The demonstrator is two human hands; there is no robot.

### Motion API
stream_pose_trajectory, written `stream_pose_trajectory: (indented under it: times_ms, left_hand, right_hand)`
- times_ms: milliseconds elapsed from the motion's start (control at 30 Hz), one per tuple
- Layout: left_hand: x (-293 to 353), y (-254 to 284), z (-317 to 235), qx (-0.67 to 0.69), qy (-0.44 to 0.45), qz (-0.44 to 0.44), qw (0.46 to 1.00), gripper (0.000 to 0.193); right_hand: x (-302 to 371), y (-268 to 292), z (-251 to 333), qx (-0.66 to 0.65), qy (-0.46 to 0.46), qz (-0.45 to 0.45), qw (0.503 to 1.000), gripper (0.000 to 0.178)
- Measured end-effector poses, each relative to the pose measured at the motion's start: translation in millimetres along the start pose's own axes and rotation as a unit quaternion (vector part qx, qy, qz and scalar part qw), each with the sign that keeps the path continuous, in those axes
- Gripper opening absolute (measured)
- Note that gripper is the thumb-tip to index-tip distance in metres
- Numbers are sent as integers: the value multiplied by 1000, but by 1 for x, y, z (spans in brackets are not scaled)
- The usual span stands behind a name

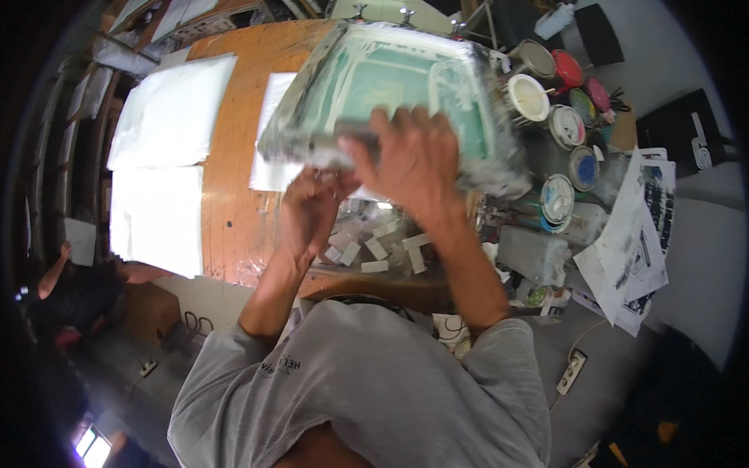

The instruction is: The person performs screen printing by placing white fabric on a table, applying ink to a screen with a squeegee, and pulling the ink across to transfer a design onto the fabric. The person repeats this process for multiple pieces of fabric.

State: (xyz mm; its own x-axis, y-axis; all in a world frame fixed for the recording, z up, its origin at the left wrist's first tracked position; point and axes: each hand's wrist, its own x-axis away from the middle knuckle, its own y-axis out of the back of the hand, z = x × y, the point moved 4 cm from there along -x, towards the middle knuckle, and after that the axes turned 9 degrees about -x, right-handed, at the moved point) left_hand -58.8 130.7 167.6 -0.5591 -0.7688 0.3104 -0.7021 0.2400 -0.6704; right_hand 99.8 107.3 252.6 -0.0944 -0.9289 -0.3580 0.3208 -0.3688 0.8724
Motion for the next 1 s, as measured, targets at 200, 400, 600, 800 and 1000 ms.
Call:
stream_pose_trajectory:
  times_ms: [200,400,600,800,1000]
  left_hand:
    - [-126,122,-8,-569,-194,-302,740,37]
    - [-134,137,44,-761,-196,-184,591,25]
    - [-124,288,-115,-762,-136,-381,506,44]
    - [-121,143,-29,-671,-410,-179,592,32]
    - [-63,42,187,-817,-192,-25,543,40]
  right_hand:
    - [-91,60,-22,-3,8,-38,999,69]
    - [-140,87,-40,-25,-94,47,994,74]
    - [-168,101,-42,-28,-58,49,997,83]
    - [-170,98,-57,19,-43,-1,999,82]
    - [-161,98,-34,5,-87,52,995,79]
